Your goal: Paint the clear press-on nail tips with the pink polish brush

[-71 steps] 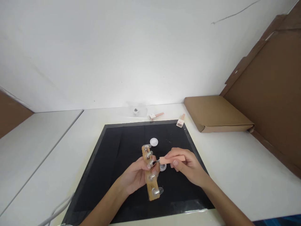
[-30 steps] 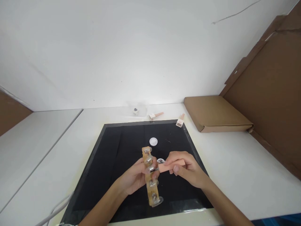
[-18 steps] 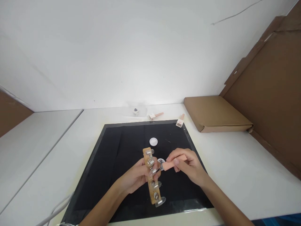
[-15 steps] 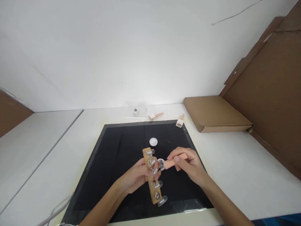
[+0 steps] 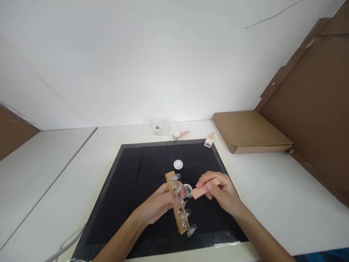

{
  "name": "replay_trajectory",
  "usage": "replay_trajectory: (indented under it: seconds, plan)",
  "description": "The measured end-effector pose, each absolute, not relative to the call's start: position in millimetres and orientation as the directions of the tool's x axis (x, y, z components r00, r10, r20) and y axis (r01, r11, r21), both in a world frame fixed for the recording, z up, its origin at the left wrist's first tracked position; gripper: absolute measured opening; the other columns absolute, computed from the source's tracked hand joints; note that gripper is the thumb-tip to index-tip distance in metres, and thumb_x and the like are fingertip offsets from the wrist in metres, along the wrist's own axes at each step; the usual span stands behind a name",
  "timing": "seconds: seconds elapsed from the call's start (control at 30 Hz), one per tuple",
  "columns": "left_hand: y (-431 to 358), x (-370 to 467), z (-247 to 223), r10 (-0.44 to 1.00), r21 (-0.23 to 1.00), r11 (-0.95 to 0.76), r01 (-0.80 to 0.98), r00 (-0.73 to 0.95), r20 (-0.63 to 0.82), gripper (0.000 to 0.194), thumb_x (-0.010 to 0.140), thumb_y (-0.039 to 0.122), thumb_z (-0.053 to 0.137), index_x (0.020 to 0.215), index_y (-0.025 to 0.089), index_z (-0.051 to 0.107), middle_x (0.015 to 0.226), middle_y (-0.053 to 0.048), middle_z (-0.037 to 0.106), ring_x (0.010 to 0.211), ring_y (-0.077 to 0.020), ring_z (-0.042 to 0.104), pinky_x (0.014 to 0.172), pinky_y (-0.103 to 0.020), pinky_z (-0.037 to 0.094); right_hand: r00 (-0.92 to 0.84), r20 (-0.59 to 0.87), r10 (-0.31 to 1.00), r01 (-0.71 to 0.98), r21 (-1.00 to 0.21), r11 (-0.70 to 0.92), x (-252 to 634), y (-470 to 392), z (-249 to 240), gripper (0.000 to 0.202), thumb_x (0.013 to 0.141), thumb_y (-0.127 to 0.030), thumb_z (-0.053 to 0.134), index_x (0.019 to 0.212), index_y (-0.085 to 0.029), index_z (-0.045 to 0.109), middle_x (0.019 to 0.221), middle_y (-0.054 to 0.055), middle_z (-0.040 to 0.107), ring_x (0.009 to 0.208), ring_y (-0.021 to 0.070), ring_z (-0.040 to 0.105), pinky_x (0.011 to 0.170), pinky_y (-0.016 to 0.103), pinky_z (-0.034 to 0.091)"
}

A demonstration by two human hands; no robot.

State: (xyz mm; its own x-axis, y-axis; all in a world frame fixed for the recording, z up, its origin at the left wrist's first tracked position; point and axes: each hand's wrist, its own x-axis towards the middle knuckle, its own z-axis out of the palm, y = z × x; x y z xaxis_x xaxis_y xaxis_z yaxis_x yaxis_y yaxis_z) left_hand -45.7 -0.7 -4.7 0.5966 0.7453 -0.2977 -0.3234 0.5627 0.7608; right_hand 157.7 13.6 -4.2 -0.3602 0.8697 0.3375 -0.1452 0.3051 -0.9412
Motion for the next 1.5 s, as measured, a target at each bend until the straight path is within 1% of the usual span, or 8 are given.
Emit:
replay_trajectory:
  seconds: [0.13,0.3,0.6,0.8,1.0,1.17,1.3,1.5]
  plan:
    - [-1,-44,-3,0.746,0.782,0.550,-0.294,0.594,-0.301,0.018,0.062,0.020,0.070,0.071,0.015,0.055,0.069,0.002,0.049,0.065,-0.0122,0.047,0.064,-0.026,0.038,-0.367,0.311,0.877,-0.130,-0.950,0.283,156,14,1,0.031,0.089,-0.041,0.056,0.077,-0.017,0.070,0.057,0.001,0.060,0.041,0.0076,0.042,0.041,0.021,0.030]
    - [-2,-44,-5,0.755,0.789,0.543,-0.289,0.580,-0.307,0.019,0.060,0.017,0.069,0.072,0.016,0.054,0.067,0.001,0.051,0.065,-0.0126,0.046,0.062,-0.025,0.035,-0.246,0.227,0.942,-0.103,-0.973,0.208,157,16,-7,0.030,0.088,-0.042,0.057,0.076,-0.017,0.068,0.047,-0.005,0.047,0.041,0.0077,0.038,0.041,0.020,0.029]
    - [-1,-44,-6,0.764,0.827,0.506,-0.244,0.572,-0.299,0.018,0.059,0.015,0.067,0.070,0.015,0.052,0.069,0.002,0.048,0.067,-0.0122,0.045,0.065,-0.026,0.034,-0.373,0.314,0.873,-0.159,-0.949,0.274,157,14,-3,0.033,0.088,-0.045,0.056,0.077,-0.016,0.070,0.056,0.000,0.059,0.041,0.0078,0.040,0.040,0.021,0.028]
    - [-2,-44,-7,0.767,0.822,0.515,-0.243,0.558,-0.316,0.019,0.058,0.014,0.066,0.070,0.016,0.052,0.067,0.003,0.050,0.066,-0.0117,0.045,0.063,-0.025,0.034,-0.238,0.228,0.944,-0.133,-0.971,0.200,156,16,-7,0.031,0.088,-0.044,0.057,0.076,-0.017,0.068,0.045,-0.005,0.045,0.040,0.0078,0.037,0.041,0.020,0.028]
    - [-1,-43,-4,0.765,0.822,0.514,-0.244,0.564,-0.311,0.018,0.057,0.015,0.067,0.069,0.015,0.053,0.066,0.003,0.050,0.065,-0.0113,0.046,0.063,-0.024,0.035,-0.373,0.268,0.888,-0.178,-0.960,0.215,157,15,-9,0.032,0.089,-0.043,0.056,0.077,-0.017,0.070,0.048,-0.004,0.048,0.040,0.0074,0.038,0.041,0.021,0.028]
    - [-2,-42,-4,0.771,0.808,0.525,-0.268,0.553,-0.317,0.021,0.059,0.017,0.070,0.070,0.016,0.053,0.066,0.003,0.051,0.065,-0.0113,0.047,0.063,-0.024,0.036,-0.293,0.202,0.935,-0.176,-0.972,0.155,157,16,-9,0.029,0.089,-0.042,0.057,0.078,-0.017,0.069,0.046,-0.006,0.044,0.041,0.0071,0.037,0.042,0.020,0.028]
    - [0,-41,-2,0.776,0.803,0.526,-0.279,0.544,-0.319,0.022,0.061,0.020,0.073,0.071,0.015,0.054,0.068,0.003,0.052,0.066,-0.0112,0.049,0.063,-0.024,0.036,-0.328,0.246,0.912,-0.213,-0.960,0.182,159,15,-11,0.030,0.089,-0.042,0.057,0.079,-0.017,0.070,0.046,-0.005,0.047,0.039,0.0068,0.037,0.041,0.020,0.027]
    - [0,-40,-2,0.783,0.813,0.515,-0.271,0.535,-0.317,0.019,0.061,0.020,0.072,0.070,0.015,0.056,0.067,0.003,0.051,0.065,-0.0107,0.047,0.063,-0.023,0.036,-0.397,0.263,0.879,-0.093,-0.965,0.247,160,14,-4,0.029,0.089,-0.040,0.056,0.079,-0.017,0.071,0.047,-0.003,0.051,0.039,0.0071,0.041,0.041,0.020,0.030]
